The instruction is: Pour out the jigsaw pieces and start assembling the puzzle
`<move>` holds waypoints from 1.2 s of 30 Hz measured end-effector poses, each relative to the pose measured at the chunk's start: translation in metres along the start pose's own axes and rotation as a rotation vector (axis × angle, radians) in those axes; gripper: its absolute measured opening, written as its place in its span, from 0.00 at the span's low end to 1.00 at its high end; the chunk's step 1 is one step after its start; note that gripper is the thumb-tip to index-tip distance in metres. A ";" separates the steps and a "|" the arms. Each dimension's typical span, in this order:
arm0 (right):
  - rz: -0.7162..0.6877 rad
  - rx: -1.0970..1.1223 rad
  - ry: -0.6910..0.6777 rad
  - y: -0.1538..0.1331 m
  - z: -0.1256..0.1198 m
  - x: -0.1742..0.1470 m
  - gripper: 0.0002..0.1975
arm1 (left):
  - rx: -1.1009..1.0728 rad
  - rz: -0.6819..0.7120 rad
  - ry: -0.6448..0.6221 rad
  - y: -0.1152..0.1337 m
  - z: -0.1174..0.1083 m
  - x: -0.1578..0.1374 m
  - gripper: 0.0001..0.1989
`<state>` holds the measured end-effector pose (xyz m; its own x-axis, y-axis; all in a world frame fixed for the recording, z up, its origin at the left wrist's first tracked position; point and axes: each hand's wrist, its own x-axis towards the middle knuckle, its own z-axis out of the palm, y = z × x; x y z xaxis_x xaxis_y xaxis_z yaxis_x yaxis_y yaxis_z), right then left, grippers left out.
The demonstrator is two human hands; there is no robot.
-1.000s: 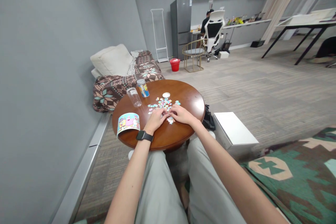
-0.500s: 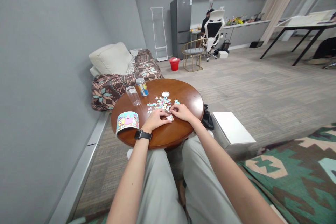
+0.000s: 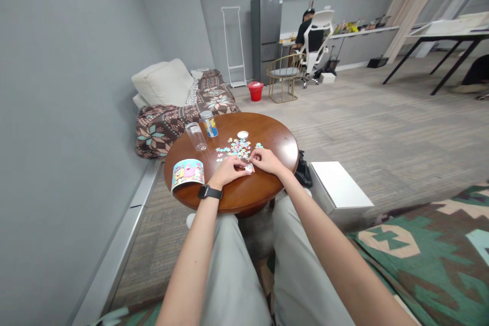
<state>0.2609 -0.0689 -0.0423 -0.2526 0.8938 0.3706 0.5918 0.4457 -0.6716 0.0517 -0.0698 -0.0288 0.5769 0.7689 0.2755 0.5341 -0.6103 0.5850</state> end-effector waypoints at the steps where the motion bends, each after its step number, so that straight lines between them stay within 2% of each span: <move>1: -0.012 -0.012 -0.003 0.000 0.000 0.000 0.05 | -0.006 0.004 -0.002 0.000 0.000 0.000 0.12; 6: -0.080 -0.050 -0.016 0.000 0.000 0.001 0.07 | -0.022 -0.003 -0.001 0.001 0.000 0.000 0.13; 18: -0.056 -0.053 0.013 -0.001 0.002 0.000 0.06 | -0.015 0.012 -0.011 0.004 -0.002 0.000 0.10; 36: -0.148 -0.079 -0.099 0.004 0.004 0.002 0.08 | -0.038 0.008 -0.021 0.001 -0.001 0.000 0.12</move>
<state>0.2596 -0.0648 -0.0473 -0.4128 0.8213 0.3937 0.5999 0.5705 -0.5610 0.0517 -0.0702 -0.0270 0.5938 0.7598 0.2646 0.5058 -0.6083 0.6116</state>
